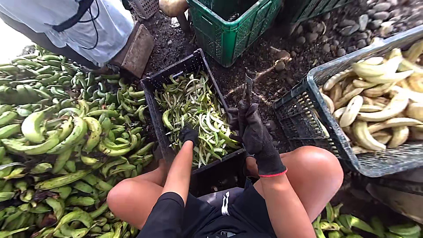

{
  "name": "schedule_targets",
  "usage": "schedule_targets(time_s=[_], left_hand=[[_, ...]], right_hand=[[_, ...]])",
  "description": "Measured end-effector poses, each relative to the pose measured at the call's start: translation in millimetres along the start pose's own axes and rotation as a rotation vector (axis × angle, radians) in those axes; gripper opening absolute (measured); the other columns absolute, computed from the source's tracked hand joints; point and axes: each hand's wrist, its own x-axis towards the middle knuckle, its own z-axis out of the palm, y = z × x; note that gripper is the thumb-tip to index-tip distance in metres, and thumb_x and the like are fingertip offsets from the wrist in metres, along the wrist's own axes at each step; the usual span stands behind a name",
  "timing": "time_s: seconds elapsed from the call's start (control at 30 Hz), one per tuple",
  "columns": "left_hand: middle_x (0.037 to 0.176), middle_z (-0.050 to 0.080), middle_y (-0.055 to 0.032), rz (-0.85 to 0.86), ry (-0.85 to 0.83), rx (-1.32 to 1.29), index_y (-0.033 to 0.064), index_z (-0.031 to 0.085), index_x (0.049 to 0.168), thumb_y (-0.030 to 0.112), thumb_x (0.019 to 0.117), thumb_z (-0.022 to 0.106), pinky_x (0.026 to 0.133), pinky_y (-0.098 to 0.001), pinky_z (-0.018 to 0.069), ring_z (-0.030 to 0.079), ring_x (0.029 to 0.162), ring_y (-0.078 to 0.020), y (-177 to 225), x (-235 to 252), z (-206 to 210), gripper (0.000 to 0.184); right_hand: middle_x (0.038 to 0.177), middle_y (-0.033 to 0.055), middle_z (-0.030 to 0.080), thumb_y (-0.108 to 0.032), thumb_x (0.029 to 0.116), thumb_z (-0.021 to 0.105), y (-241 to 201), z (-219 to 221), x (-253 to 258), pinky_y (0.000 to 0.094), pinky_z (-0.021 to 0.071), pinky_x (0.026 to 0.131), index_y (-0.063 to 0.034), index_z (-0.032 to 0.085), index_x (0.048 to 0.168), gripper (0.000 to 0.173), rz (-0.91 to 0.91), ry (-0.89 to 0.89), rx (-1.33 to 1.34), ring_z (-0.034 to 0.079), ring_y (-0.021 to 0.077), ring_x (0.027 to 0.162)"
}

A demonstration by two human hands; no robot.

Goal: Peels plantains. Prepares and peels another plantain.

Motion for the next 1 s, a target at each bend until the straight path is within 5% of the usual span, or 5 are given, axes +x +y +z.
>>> schedule_targets(time_s=[0.23, 0.53, 0.63, 0.77, 1.0], left_hand=[[0.144, 0.052, -0.0257, 0.131, -0.141, -0.699, 0.0084, 0.029, 0.157, 0.026, 0.0935, 0.075, 0.106, -0.0541, 0.0453, 0.054, 0.129, -0.0380, -48.7, -18.9, -18.5, 0.081], [0.150, 0.051, 0.0015, 0.791, 0.069, -1.361, 0.0275, 0.041, 0.155, 0.030, 0.1000, 0.063, 0.104, -0.0390, 0.0503, 0.055, 0.128, -0.0151, -84.9, -86.1, -120.7, 0.059], [0.161, 0.038, -0.0016, 0.924, -0.073, -1.665, 0.0325, 0.024, 0.162, 0.076, 0.0922, 0.045, 0.110, -0.0571, 0.0430, 0.044, 0.141, -0.0261, -90.4, -90.9, -127.0, 0.085], [0.108, 0.070, -0.0030, 0.364, -0.236, -1.706, 0.0230, 0.062, 0.129, 0.070, 0.0973, 0.046, 0.074, -0.0349, 0.0588, 0.068, 0.089, -0.0162, -63.4, -74.8, -94.1, 0.059], [0.076, 0.067, -0.0032, 0.493, -0.423, -1.726, 0.0142, 0.059, 0.125, 0.061, 0.1063, 0.018, 0.052, -0.0276, 0.0574, 0.066, 0.062, -0.0128, -44.7, -73.7, -122.2, 0.065]], right_hand=[[0.124, 0.0024, 0.068, -0.078, 0.0990, 0.022, -2.5, 1.6, -4.8, 0.0523, 0.0564, 0.077, -0.0353, 0.056, 0.144, 0.071, -0.012, -0.010, -0.013, 0.066, 0.0240, 0.103], [0.112, 0.0037, 0.069, -0.077, 0.1000, 0.022, -0.1, 17.5, 9.9, 0.0498, 0.0576, 0.078, -0.0267, 0.060, 0.139, 0.073, 0.017, -0.068, -0.036, 0.067, 0.0211, 0.097], [0.112, 0.0038, 0.069, -0.075, 0.1012, 0.021, 3.5, 15.4, 12.5, 0.0481, 0.0583, 0.077, -0.0256, 0.059, 0.139, 0.073, 0.012, -0.066, -0.037, 0.068, 0.0208, 0.096], [0.108, 0.0070, 0.070, -0.078, 0.0991, 0.020, 4.8, 19.5, 13.7, 0.0500, 0.0592, 0.075, -0.0276, 0.056, 0.142, 0.075, 0.029, -0.076, -0.040, 0.069, 0.0243, 0.092], [0.127, 0.0064, 0.067, -0.068, 0.0974, 0.048, 39.3, 35.2, 21.0, 0.0546, 0.0542, 0.088, -0.0276, 0.055, 0.145, 0.063, -0.120, -0.188, -0.490, 0.065, 0.0233, 0.111]])
